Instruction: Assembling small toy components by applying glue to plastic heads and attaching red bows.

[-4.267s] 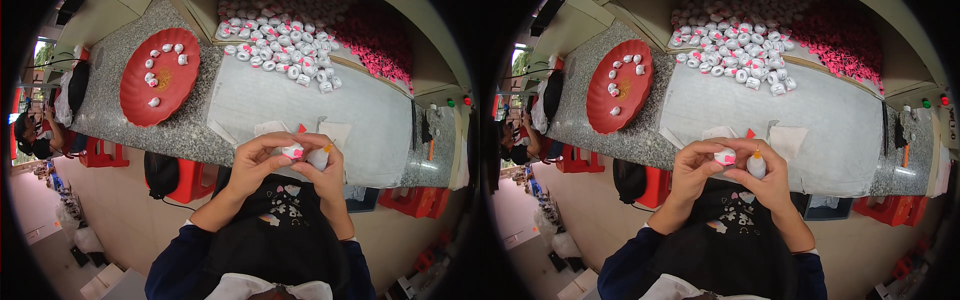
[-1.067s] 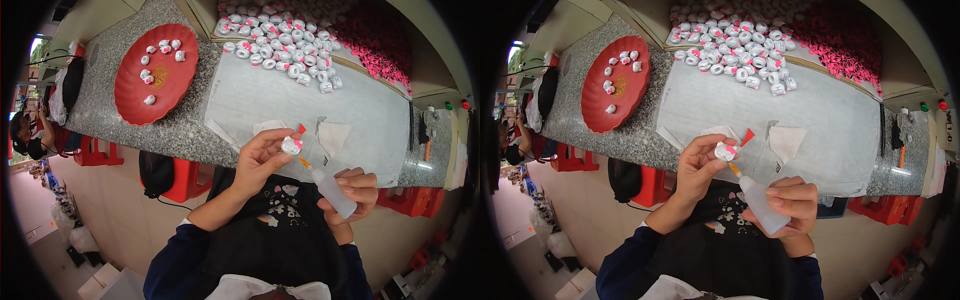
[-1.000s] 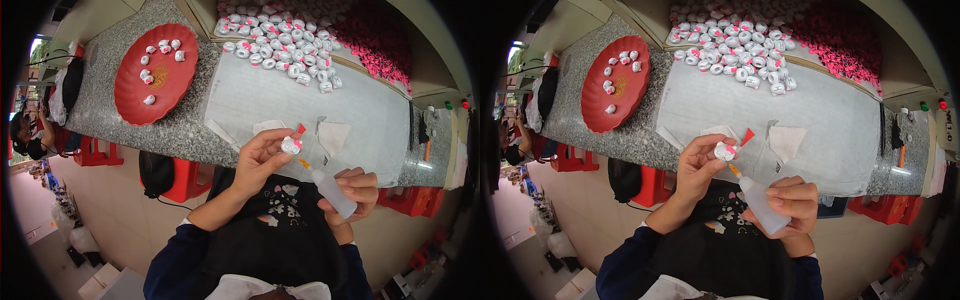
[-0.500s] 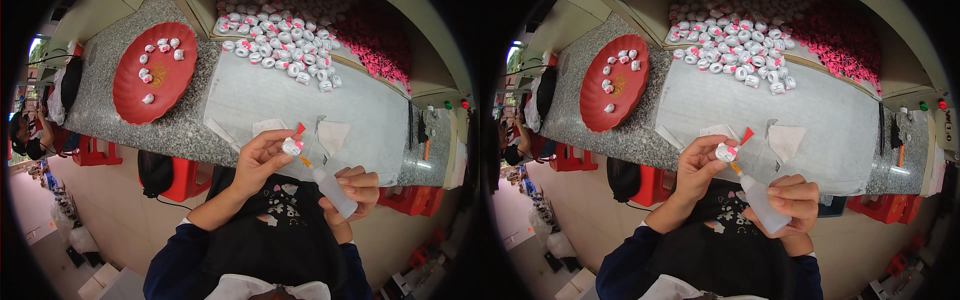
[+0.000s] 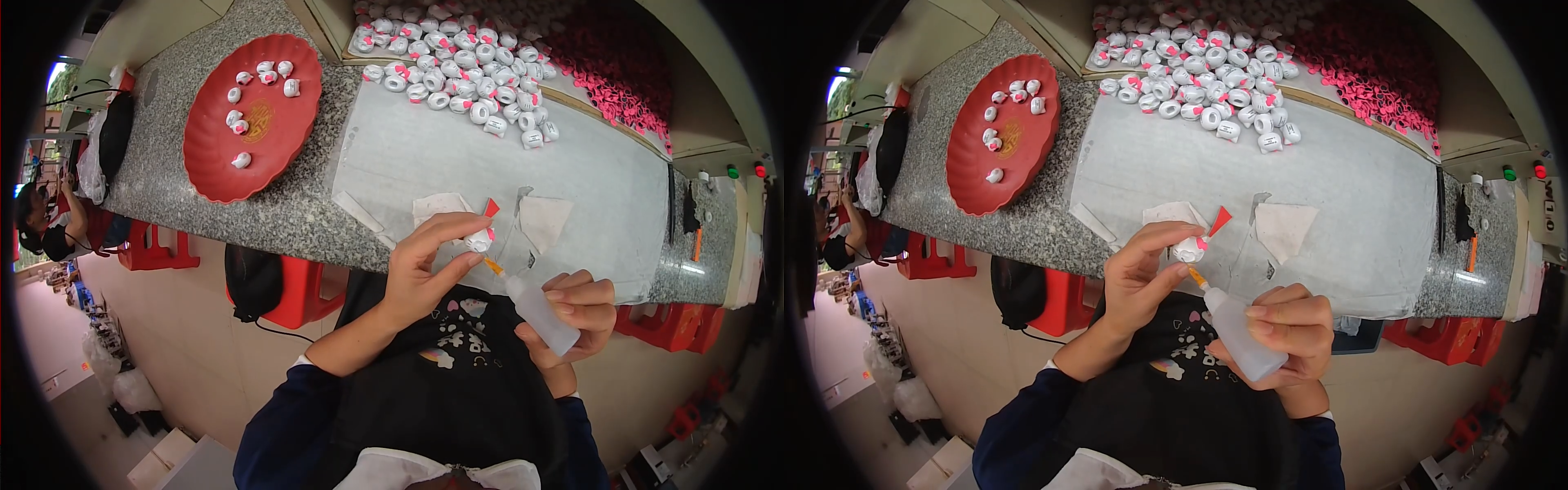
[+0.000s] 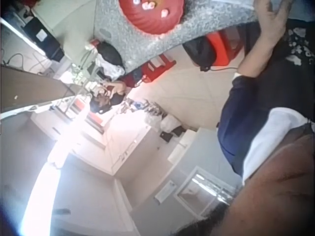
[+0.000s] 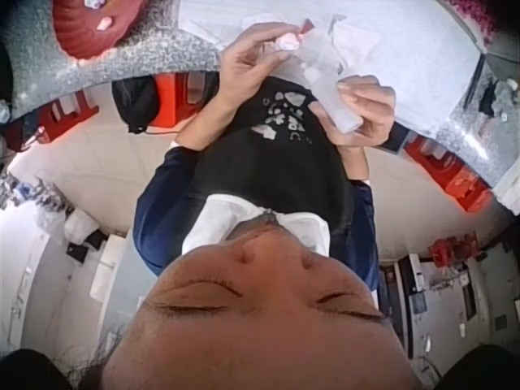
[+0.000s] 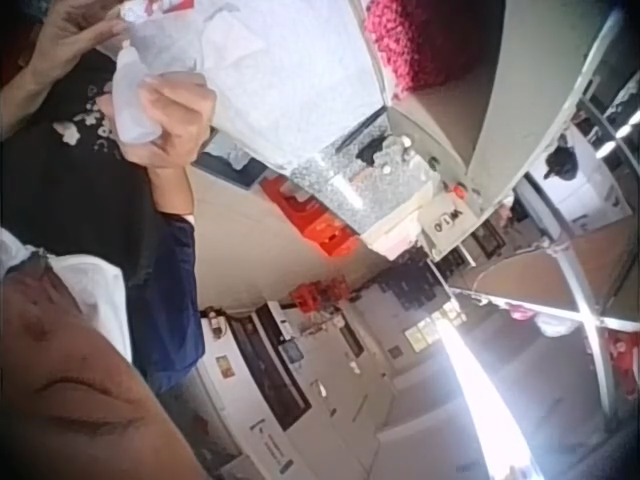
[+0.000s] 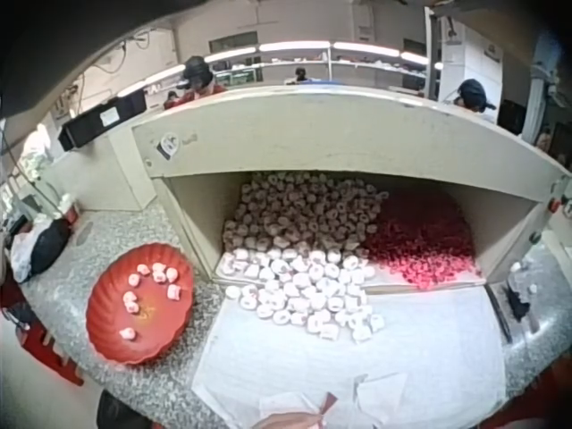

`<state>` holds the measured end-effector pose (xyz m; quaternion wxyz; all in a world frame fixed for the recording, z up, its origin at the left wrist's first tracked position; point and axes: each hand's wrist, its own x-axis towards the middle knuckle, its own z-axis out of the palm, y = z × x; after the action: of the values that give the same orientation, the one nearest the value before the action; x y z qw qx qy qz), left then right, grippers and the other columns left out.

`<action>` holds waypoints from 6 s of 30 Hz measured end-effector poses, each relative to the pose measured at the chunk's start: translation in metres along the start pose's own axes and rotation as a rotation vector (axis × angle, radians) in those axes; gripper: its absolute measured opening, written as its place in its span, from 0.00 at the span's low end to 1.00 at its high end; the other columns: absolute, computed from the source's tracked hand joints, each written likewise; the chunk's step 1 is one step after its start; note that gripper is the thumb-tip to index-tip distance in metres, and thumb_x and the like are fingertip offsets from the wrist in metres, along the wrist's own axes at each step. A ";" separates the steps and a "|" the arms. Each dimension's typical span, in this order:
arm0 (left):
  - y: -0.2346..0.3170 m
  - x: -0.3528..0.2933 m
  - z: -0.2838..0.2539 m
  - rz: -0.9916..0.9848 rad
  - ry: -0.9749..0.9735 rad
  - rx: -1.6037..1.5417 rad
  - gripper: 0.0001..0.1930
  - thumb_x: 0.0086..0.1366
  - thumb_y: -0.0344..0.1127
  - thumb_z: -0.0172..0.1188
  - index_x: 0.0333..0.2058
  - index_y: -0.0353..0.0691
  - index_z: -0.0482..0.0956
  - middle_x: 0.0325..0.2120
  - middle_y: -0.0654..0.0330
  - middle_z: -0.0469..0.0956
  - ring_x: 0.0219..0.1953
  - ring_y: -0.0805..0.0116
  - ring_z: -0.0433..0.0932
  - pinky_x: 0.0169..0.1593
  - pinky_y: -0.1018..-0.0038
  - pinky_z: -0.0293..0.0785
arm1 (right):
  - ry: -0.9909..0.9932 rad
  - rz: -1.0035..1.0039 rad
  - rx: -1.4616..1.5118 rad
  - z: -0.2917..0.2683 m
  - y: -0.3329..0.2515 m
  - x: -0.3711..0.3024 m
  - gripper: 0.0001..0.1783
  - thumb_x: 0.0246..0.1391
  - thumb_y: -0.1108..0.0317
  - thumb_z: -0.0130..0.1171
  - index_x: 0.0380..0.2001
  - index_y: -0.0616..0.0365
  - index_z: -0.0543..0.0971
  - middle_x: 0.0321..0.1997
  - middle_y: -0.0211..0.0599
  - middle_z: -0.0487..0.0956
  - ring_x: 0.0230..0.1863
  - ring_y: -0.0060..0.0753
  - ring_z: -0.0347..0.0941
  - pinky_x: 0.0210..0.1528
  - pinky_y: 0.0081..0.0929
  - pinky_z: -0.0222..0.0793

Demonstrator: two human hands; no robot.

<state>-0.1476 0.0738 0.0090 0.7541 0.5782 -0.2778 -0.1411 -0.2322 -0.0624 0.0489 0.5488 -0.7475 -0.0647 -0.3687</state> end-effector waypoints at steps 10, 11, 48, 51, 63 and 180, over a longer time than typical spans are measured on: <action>0.002 0.003 -0.002 -0.149 0.159 -0.208 0.16 0.49 0.18 0.51 0.40 0.30 0.67 0.40 0.53 0.68 0.43 0.68 0.66 0.47 0.75 0.60 | 0.117 0.152 0.041 -0.014 0.014 0.003 0.19 0.33 0.68 0.63 0.26 0.56 0.63 0.28 0.35 0.64 0.22 0.24 0.63 0.24 0.19 0.65; 0.003 0.005 -0.008 -0.125 0.194 -0.211 0.17 0.49 0.18 0.51 0.41 0.29 0.66 0.40 0.53 0.68 0.42 0.69 0.67 0.46 0.76 0.61 | 0.147 0.230 0.112 -0.021 0.020 0.006 0.18 0.34 0.70 0.61 0.26 0.57 0.62 0.28 0.36 0.64 0.22 0.25 0.63 0.26 0.21 0.66; 0.005 0.005 -0.005 -0.070 0.127 -0.163 0.16 0.49 0.19 0.52 0.40 0.31 0.66 0.40 0.53 0.68 0.44 0.68 0.67 0.45 0.76 0.65 | 0.057 0.688 0.399 -0.009 0.030 0.022 0.05 0.36 0.82 0.50 0.22 0.63 0.67 0.22 0.40 0.70 0.26 0.29 0.67 0.25 0.22 0.66; 0.003 0.005 -0.004 -0.027 0.099 -0.035 0.16 0.48 0.17 0.51 0.39 0.30 0.67 0.40 0.51 0.67 0.44 0.66 0.67 0.46 0.74 0.64 | -0.055 0.732 0.523 0.007 0.015 0.016 0.06 0.35 0.83 0.51 0.21 0.65 0.67 0.22 0.41 0.70 0.23 0.29 0.68 0.25 0.22 0.66; 0.012 0.005 0.000 0.058 -0.020 0.188 0.15 0.45 0.17 0.52 0.35 0.31 0.70 0.38 0.49 0.69 0.43 0.61 0.67 0.46 0.71 0.62 | -0.035 0.790 0.535 0.018 0.021 0.010 0.05 0.39 0.80 0.55 0.22 0.64 0.70 0.22 0.35 0.72 0.24 0.21 0.68 0.28 0.15 0.65; 0.005 0.002 0.006 -0.242 0.041 -0.456 0.16 0.51 0.23 0.50 0.42 0.31 0.63 0.39 0.50 0.67 0.44 0.64 0.68 0.46 0.68 0.66 | 0.094 0.010 -0.053 -0.002 0.001 -0.001 0.25 0.29 0.57 0.66 0.26 0.54 0.63 0.25 0.30 0.64 0.19 0.20 0.60 0.19 0.14 0.60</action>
<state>-0.1493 0.0693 0.0149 0.8480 0.4251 -0.1523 -0.2775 -0.2338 -0.0641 0.0477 0.5332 -0.7439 -0.0254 -0.4020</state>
